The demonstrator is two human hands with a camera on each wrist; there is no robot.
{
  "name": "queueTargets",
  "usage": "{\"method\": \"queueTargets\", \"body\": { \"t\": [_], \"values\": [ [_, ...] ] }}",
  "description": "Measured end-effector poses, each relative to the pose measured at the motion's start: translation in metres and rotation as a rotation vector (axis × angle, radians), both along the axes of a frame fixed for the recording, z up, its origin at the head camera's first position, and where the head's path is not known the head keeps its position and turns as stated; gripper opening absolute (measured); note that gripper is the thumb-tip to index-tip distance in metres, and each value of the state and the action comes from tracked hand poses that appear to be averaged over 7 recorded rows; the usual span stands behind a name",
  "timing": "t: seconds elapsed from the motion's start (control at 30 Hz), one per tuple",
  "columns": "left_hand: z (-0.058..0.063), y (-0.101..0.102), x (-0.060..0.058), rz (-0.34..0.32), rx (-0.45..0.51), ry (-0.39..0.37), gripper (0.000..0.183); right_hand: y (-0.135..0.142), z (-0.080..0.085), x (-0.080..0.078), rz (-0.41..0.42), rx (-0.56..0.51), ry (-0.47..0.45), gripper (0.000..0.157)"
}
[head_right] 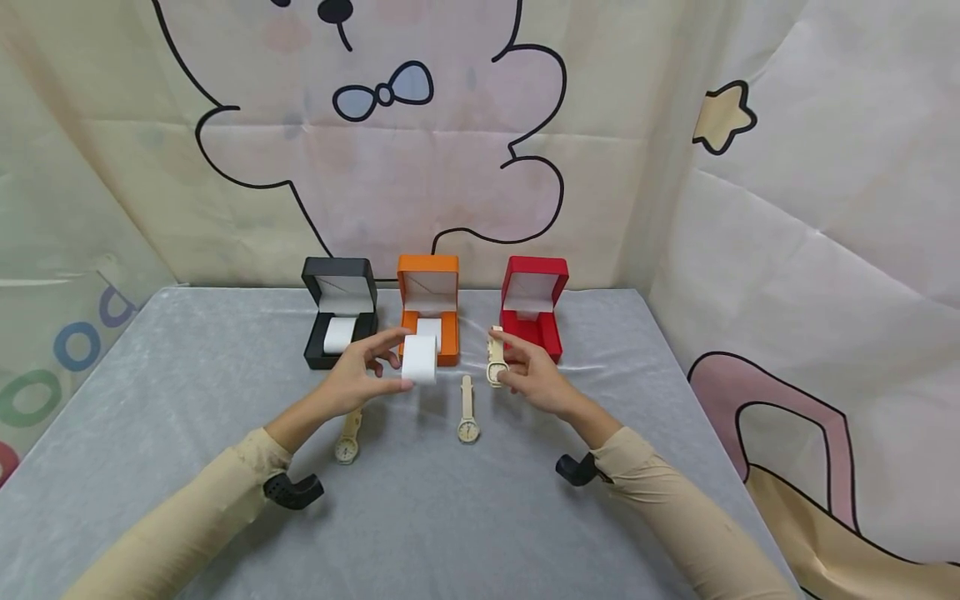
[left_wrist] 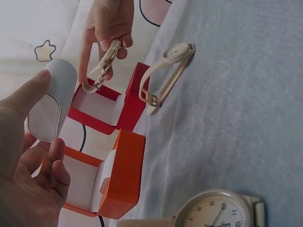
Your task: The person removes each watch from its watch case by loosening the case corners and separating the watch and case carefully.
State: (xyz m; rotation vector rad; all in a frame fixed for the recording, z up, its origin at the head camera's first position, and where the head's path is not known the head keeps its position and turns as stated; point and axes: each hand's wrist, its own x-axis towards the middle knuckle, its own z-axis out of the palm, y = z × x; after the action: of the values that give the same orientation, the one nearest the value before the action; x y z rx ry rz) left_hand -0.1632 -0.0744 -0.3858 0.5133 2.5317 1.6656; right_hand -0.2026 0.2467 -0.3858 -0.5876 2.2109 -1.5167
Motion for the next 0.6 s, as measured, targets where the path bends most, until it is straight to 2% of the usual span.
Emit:
{"method": "queueTargets", "body": {
  "t": [0.3,0.6],
  "values": [
    [-0.001,0.003,-0.001,0.003,-0.005,0.001,0.073,0.008,0.002,0.002,-0.009,0.068,-0.014,0.068],
    [-0.001,0.009,-0.006,0.003,-0.013,0.018,0.074,0.026,-0.006,0.003,-0.015,0.063,0.017,0.067]
  ]
}}
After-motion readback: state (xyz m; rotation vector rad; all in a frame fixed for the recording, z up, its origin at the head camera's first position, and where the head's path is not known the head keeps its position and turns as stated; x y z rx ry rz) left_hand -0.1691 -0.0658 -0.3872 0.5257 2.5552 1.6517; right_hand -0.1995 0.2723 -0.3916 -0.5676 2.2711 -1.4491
